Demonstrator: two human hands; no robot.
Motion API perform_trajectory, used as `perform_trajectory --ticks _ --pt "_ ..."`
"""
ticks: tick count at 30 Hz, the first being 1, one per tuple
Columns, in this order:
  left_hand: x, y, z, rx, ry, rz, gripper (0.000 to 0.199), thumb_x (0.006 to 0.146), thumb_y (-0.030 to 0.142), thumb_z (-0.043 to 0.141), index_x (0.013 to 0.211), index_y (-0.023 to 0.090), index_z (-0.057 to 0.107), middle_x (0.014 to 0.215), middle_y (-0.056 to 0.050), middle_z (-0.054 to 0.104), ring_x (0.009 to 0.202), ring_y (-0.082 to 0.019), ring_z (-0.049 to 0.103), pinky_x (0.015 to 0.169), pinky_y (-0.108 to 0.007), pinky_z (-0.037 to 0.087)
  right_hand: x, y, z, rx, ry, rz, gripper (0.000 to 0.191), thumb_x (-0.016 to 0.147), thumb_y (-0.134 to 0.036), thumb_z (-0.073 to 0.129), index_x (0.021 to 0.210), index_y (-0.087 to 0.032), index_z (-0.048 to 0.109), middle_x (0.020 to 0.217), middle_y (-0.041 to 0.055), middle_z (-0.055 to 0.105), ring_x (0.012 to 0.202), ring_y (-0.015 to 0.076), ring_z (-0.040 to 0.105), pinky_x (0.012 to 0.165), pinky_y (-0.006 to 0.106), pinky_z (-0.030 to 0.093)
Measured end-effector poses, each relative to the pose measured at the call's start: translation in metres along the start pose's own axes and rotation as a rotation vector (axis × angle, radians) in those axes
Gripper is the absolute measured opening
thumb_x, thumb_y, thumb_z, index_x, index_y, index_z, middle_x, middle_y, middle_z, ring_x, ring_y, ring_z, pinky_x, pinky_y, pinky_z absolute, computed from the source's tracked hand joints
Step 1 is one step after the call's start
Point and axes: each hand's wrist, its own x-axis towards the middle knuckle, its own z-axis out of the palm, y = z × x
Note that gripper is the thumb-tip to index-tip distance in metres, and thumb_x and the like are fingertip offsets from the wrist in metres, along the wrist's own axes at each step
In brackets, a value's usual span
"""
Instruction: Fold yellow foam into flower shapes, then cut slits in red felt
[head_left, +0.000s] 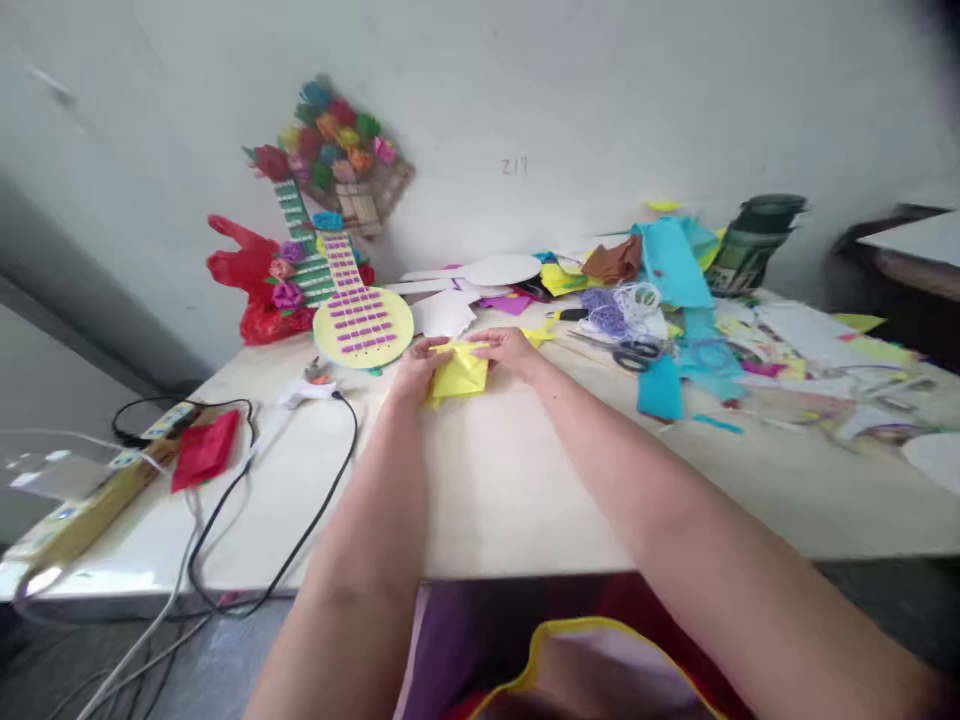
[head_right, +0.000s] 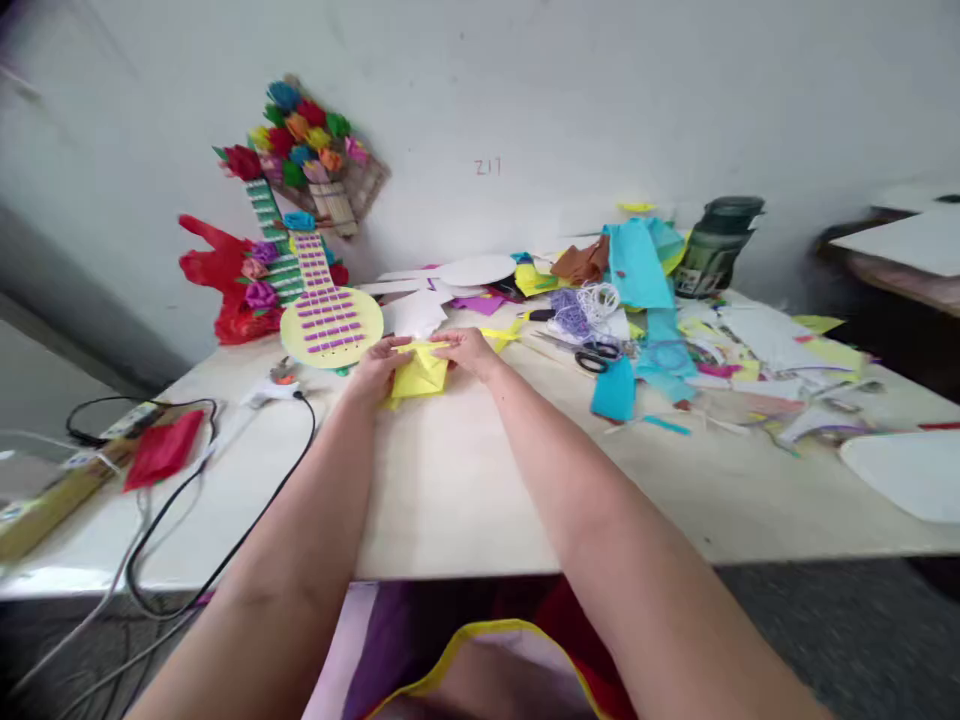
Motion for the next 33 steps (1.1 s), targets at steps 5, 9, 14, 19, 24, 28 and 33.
perform_trajectory --ticks 5,9,14,19,24,28,33 --pt "-0.003 0.004 0.003 0.085 -0.007 0.051 0.051 0.052 0.029 0.077 0.096 0.015 0.057 0.057 0.003 0.059 0.051 -0.013 0.059 0.053 -0.025 0.046 -0.004 -0.001 -0.001 0.01 -0.048 0.005 0.026 0.065 -0.025 0.07 0.088 -0.014 0.067 0.068 0.0007 0.067 0.054 0.0096 0.057 0.05 0.021 0.046" --pt "-0.01 0.012 0.01 0.128 -0.042 0.074 0.048 0.055 0.03 0.076 0.097 0.015 0.057 0.056 0.004 0.057 0.05 -0.011 0.057 0.052 -0.023 0.045 -0.005 -0.002 -0.002 -0.011 -0.06 -0.003 0.029 0.072 -0.041 0.063 0.073 -0.013 0.065 0.059 0.0008 0.063 0.047 0.0103 0.053 0.042 0.02 0.042" --pt "-0.011 0.015 0.012 0.14 -0.073 0.087 0.048 0.057 0.031 0.075 0.098 0.013 0.058 0.057 0.004 0.057 0.051 -0.01 0.056 0.054 -0.023 0.045 -0.007 -0.005 0.0 -0.113 -0.031 0.042 0.028 0.07 -0.039 0.064 0.062 -0.013 0.058 0.043 -0.003 0.052 0.036 0.0081 0.043 0.034 0.02 0.034" --pt "-0.01 0.013 0.012 0.145 -0.079 0.037 0.042 0.055 0.034 0.075 0.089 0.014 0.06 0.064 0.001 0.061 0.057 -0.012 0.058 0.055 -0.024 0.045 -0.007 -0.005 0.001 -0.108 0.003 0.022 0.02 0.068 -0.032 0.065 0.065 -0.013 0.061 0.048 -0.0029 0.054 0.042 0.0084 0.047 0.038 0.019 0.037" --pt "-0.011 0.014 0.011 0.158 -0.077 -0.012 0.035 0.054 0.036 0.076 0.075 0.015 0.058 0.061 0.001 0.06 0.051 -0.01 0.054 0.05 -0.021 0.041 -0.005 -0.002 0.001 -0.103 0.019 0.024 0.015 0.067 -0.029 0.065 0.066 -0.014 0.062 0.052 -0.0017 0.057 0.046 0.0089 0.05 0.041 0.019 0.037" --pt "-0.01 0.012 0.009 0.159 -0.063 -0.022 0.034 0.058 0.042 0.072 0.07 0.015 0.056 0.055 0.003 0.056 0.046 -0.008 0.05 0.045 -0.02 0.036 -0.003 0.0 0.001 -0.116 0.021 0.015 0.015 0.066 -0.029 0.065 0.066 -0.014 0.063 0.052 -0.0018 0.057 0.047 0.0092 0.05 0.042 0.019 0.037" --pt "-0.008 0.01 0.008 0.141 -0.055 -0.049 0.031 0.06 0.041 0.071 0.066 0.015 0.055 0.051 0.003 0.052 0.042 -0.007 0.045 0.042 -0.02 0.032 -0.003 0.001 0.001 -0.104 0.021 0.0 0.013 0.065 -0.027 0.064 0.064 -0.014 0.063 0.053 -0.0019 0.057 0.048 0.0096 0.051 0.046 0.02 0.039"
